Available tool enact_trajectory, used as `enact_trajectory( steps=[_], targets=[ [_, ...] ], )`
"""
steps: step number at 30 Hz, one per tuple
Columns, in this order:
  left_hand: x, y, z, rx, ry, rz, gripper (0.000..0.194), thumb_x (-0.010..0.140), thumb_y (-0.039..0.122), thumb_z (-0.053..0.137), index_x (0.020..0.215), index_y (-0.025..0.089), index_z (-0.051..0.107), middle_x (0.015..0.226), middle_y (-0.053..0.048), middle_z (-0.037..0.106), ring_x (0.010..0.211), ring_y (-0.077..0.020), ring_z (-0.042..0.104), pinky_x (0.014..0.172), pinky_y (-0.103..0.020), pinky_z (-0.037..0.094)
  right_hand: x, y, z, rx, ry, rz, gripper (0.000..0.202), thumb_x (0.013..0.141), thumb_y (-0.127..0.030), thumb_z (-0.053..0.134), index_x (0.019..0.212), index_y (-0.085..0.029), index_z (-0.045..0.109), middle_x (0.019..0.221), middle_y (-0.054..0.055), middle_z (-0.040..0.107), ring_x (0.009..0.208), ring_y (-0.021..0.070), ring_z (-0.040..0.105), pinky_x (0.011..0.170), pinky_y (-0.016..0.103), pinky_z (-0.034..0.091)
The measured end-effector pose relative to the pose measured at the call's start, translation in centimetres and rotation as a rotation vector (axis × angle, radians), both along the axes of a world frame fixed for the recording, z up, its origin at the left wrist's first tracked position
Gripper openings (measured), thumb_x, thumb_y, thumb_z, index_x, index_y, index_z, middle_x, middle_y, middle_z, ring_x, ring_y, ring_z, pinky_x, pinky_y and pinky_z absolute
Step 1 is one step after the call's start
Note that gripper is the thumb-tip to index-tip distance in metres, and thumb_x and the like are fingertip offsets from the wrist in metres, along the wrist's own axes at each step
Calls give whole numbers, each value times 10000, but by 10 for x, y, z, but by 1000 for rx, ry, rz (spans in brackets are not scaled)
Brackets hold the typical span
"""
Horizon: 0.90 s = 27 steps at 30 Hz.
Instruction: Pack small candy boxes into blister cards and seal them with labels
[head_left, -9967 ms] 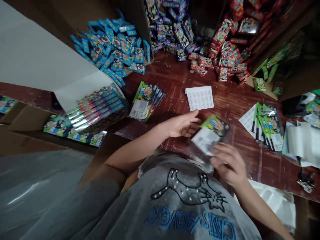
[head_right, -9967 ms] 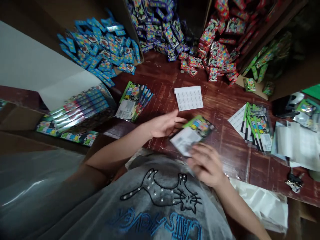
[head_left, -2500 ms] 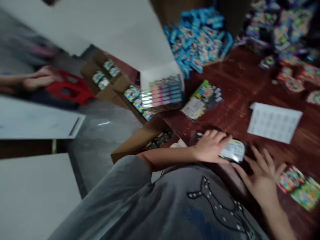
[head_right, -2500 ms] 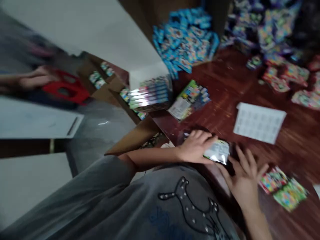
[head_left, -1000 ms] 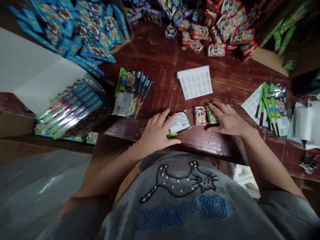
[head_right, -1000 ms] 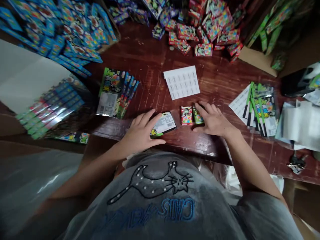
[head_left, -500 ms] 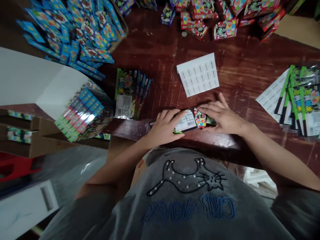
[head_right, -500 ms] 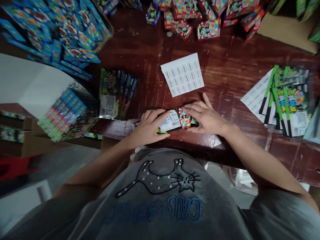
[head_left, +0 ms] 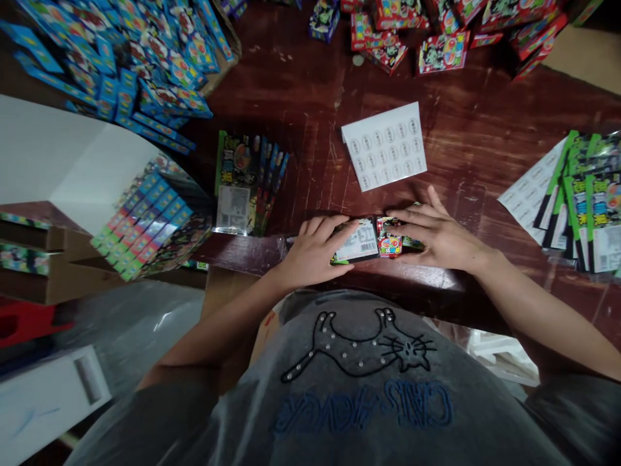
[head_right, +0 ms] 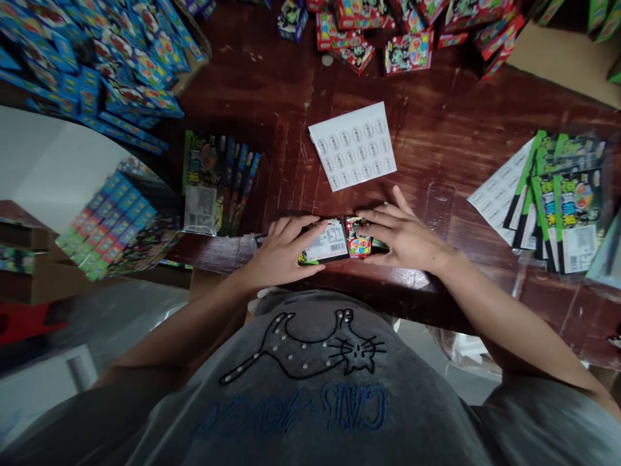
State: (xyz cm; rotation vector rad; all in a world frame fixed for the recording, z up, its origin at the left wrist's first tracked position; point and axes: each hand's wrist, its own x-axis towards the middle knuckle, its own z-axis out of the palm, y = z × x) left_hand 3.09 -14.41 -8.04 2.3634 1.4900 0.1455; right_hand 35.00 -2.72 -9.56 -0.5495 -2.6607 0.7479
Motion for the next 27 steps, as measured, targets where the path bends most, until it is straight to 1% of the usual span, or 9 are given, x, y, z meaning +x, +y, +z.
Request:
enact_trajectory(
  steps=[3, 5, 8, 11, 14, 17, 19, 23, 27],
  targets=[
    [4, 2, 1, -3, 17, -20, 941, 945, 522, 750, 1736, 292, 294, 1618, -145, 525, 1370, -399, 495, 1124, -540, 441, -11, 0, 0, -44, -27, 73, 566, 981, -559, 754, 1487, -317, 681, 1635, 81, 624, 1422, 321, 659, 1388, 750, 117],
    [6, 3, 2, -1, 38, -24, 925, 952, 540, 740, 1728, 269, 316, 1616, -154, 531, 1369, -404, 497, 1110, -540, 446, -12, 3, 4, -69, -54, 80, 709, 982, -625, 727, 1591, -296, 573, 1736, 120, 497, 1517, 349, 584, 1383, 760, 92],
    [9, 4, 3, 13, 50, -16, 901, 966, 562, 722, 1723, 275, 328, 1611, -157, 547, 1367, -409, 504, 1091, -539, 448, 8, 9, 15, -49, -102, -71, 1062, 888, -826, 695, 1726, -267, 359, 1823, 191, 306, 1647, 443, 384, 1349, 815, 22],
    [12, 6, 2, 24, 46, 0, 906, 964, 574, 725, 1726, 291, 322, 1601, -158, 557, 1350, -411, 515, 1068, -539, 450, 39, 9, 23, -28, -185, -251, 1263, 781, -952, 672, 1752, -237, 294, 1727, 243, 426, 1596, 504, 415, 1313, 852, -40],
    [20, 9, 0, 29, 50, 3, 927, 966, 571, 725, 1736, 278, 301, 1606, -168, 548, 1359, -421, 508, 1073, -550, 443, 50, 0, 16, -26, -201, -282, 1100, 845, -890, 677, 1699, -252, 406, 1517, 186, 616, 1453, 457, 562, 1319, 848, -30],
    [29, 15, 1, 25, 35, -31, 907, 974, 550, 716, 1734, 272, 308, 1613, -161, 544, 1372, -420, 496, 1103, -567, 436, 42, -3, 4, -41, -122, -221, 864, 910, -706, 735, 1641, -308, 503, 1460, 123, 660, 1368, 396, 622, 1342, 818, -19],
    [32, 18, 3, 20, 14, -50, 891, 961, 533, 729, 1719, 273, 339, 1606, -150, 551, 1370, -413, 497, 1118, -571, 440, 37, 3, 1, -78, -82, -139, 825, 907, -620, 771, 1636, -324, 523, 1498, 112, 651, 1377, 372, 622, 1361, 790, 32],
    [30, 21, 6, 37, -41, -65, 897, 927, 501, 772, 1692, 271, 363, 1568, -133, 574, 1349, -388, 522, 1139, -549, 459, 37, 21, 11, -163, -26, 15, 738, 920, -544, 790, 1589, -305, 590, 1544, 118, 640, 1427, 337, 613, 1368, 728, 174],
    [28, 22, 7, 62, -138, -36, 971, 922, 493, 784, 1723, 313, 266, 1568, -116, 560, 1376, -363, 551, 1198, -534, 452, 31, 29, 21, -149, 23, 49, 670, 931, -532, 790, 1540, -295, 643, 1523, 114, 655, 1400, 319, 634, 1372, 691, 220]
  ],
)
